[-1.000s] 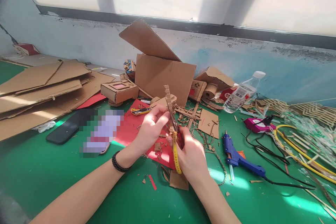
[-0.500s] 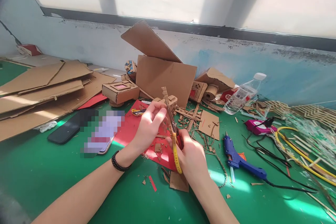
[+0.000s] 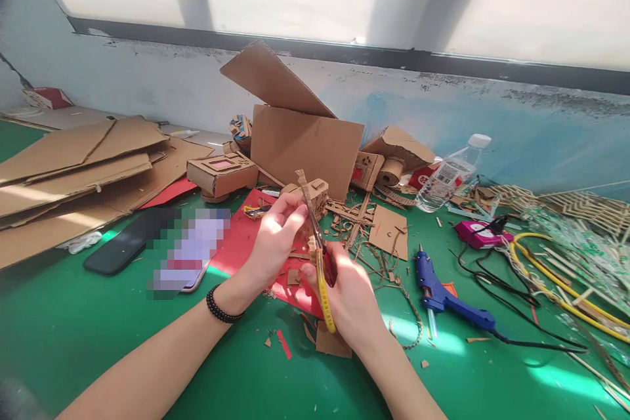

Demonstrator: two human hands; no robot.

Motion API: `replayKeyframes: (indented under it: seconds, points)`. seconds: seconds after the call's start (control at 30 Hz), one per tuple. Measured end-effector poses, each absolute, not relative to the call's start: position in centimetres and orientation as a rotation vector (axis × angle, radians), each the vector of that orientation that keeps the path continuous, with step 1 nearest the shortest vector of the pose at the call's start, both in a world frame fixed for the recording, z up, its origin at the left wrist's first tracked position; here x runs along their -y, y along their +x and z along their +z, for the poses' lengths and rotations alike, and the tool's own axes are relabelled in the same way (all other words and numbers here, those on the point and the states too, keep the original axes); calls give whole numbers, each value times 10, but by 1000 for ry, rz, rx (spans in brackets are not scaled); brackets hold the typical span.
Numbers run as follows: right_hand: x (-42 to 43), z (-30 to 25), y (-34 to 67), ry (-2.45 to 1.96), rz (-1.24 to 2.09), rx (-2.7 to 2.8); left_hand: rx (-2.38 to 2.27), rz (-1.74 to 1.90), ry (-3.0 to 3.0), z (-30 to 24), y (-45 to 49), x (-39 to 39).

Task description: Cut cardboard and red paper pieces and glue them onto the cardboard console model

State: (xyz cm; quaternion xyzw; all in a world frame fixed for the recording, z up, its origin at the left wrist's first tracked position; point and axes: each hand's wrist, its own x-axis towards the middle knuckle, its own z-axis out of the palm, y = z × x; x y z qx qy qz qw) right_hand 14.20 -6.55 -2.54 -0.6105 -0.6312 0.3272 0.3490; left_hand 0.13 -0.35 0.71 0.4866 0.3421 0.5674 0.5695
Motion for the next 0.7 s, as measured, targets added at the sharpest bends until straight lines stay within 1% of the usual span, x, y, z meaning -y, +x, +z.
replayKeyframes:
  seconds: [0.2, 0.33, 0.4, 0.7]
  points:
    - [65, -23, 144, -1491, 932, 1622, -790, 1318, 1131, 9, 1, 3]
    - [66, -23, 144, -1340, 1130, 1571, -788, 1357, 1142, 10, -1, 3]
    - [66, -24, 144, -1295, 1170, 1555, -792, 1366, 1141, 10, -2, 2]
    - [64, -38, 148, -1360, 1063, 1615, -788, 1368, 1140, 9, -3, 1]
